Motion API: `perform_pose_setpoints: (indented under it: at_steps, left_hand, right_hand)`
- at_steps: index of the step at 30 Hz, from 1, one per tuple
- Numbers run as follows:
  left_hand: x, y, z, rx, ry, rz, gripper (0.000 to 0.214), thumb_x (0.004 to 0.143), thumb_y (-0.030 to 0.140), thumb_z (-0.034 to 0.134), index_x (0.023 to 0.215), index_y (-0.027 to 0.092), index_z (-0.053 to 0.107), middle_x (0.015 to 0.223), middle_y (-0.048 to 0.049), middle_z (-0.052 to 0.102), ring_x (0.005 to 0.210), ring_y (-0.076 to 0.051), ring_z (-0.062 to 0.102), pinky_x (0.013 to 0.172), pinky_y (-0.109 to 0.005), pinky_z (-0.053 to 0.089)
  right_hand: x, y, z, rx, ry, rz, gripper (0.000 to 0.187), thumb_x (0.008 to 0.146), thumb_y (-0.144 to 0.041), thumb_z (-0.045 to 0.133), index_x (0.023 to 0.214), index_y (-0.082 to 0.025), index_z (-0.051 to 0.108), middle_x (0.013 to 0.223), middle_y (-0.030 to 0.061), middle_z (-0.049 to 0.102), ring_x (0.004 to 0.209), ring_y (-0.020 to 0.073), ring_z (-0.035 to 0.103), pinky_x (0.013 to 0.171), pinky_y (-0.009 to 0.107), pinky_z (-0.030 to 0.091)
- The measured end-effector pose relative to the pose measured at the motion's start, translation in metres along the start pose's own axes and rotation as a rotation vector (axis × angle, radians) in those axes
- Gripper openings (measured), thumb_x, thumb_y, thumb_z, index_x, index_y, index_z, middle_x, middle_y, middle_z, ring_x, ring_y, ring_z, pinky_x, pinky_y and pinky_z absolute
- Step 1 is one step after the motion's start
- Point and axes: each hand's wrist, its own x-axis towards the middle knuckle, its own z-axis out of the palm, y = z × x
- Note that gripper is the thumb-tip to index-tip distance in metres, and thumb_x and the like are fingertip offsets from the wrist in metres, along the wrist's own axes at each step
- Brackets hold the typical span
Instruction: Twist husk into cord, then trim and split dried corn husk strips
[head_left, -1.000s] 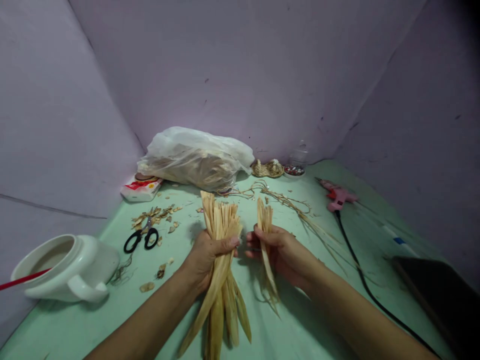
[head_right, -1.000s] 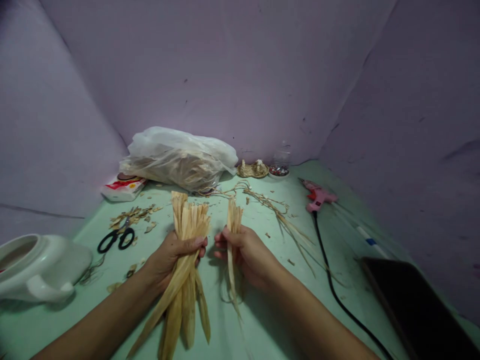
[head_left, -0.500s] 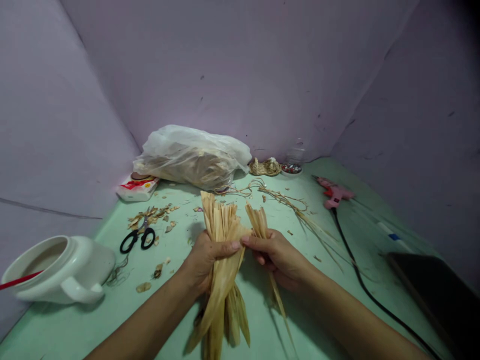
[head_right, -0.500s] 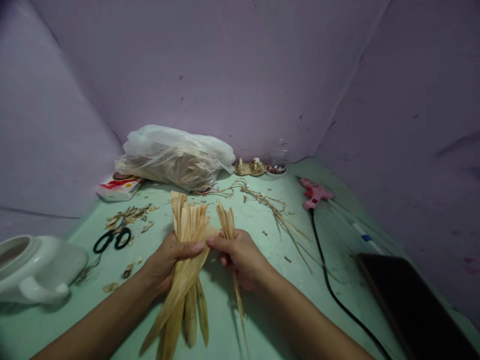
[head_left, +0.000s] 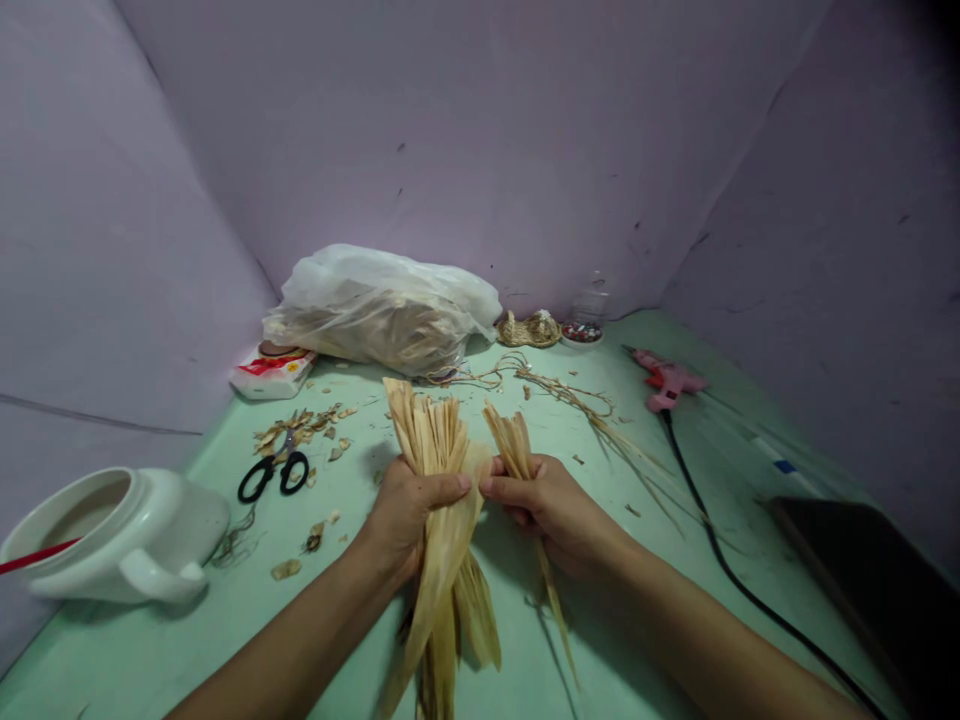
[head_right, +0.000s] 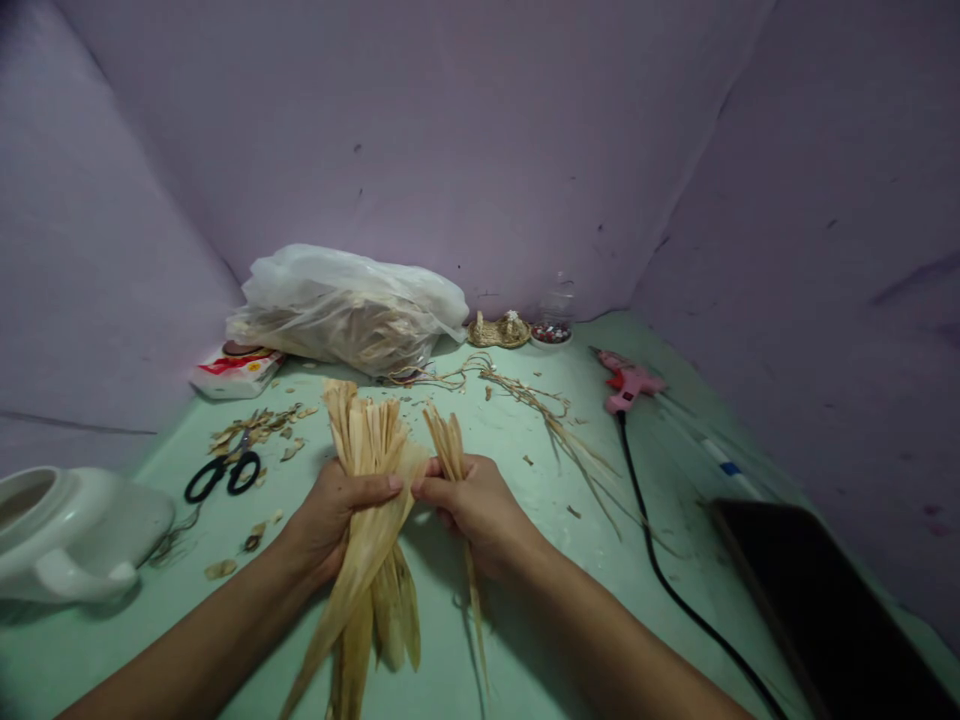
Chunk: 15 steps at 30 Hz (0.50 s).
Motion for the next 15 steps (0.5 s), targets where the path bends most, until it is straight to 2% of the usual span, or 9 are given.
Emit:
perform_pose_setpoints:
  at_steps: [5, 9, 15]
  left_hand:
    - [-0.0006, -0.0007, -0.0001, 0.03, -0.057, 0.015, 0.038, 0.055, 0.006, 0.066, 0.093, 0.006, 0.065, 0.085, -0.0138, 0.069, 0.078, -0.026, 0.064, 0.076, -0.037, 0.049]
    - [0.0, -0.0045, -0.0002, 0.047, -0.019, 0.022, 0.034, 0.054, 0.004, 0.062, 0.089, 0.006, 0.066, 0.08, -0.0127, 0.07, 0.075, -0.025, 0.064, 0.073, -0.036, 0.05]
    - [-0.001, -0.0078, 0.0005, 0.029, 0.04, 0.008, 0.035, 0.05, 0.004, 0.062, 0.085, 0.007, 0.066, 0.074, -0.0098, 0.069, 0.066, -0.022, 0.063, 0.063, -0.031, 0.049]
  right_hand:
    - [-0.0003, 0.0002, -0.0013, -0.02, -0.025, -0.05, 0.021, 0.058, -0.027, 0.067, 0.063, -0.014, 0.051, 0.045, -0.0077, 0.034, 0.039, 0.0032, 0.024, 0.038, 0.021, 0.011]
    - [-0.001, 0.0023, 0.0008, -0.027, -0.037, -0.082, 0.022, 0.057, -0.027, 0.068, 0.06, -0.014, 0.05, 0.047, -0.007, 0.036, 0.042, 0.004, 0.027, 0.04, 0.021, 0.014]
    - [-0.0023, 0.0056, 0.0071, 0.034, -0.04, -0.124, 0.012, 0.056, -0.016, 0.062, 0.057, -0.014, 0.05, 0.049, -0.0062, 0.038, 0.045, 0.0049, 0.029, 0.044, 0.021, 0.021]
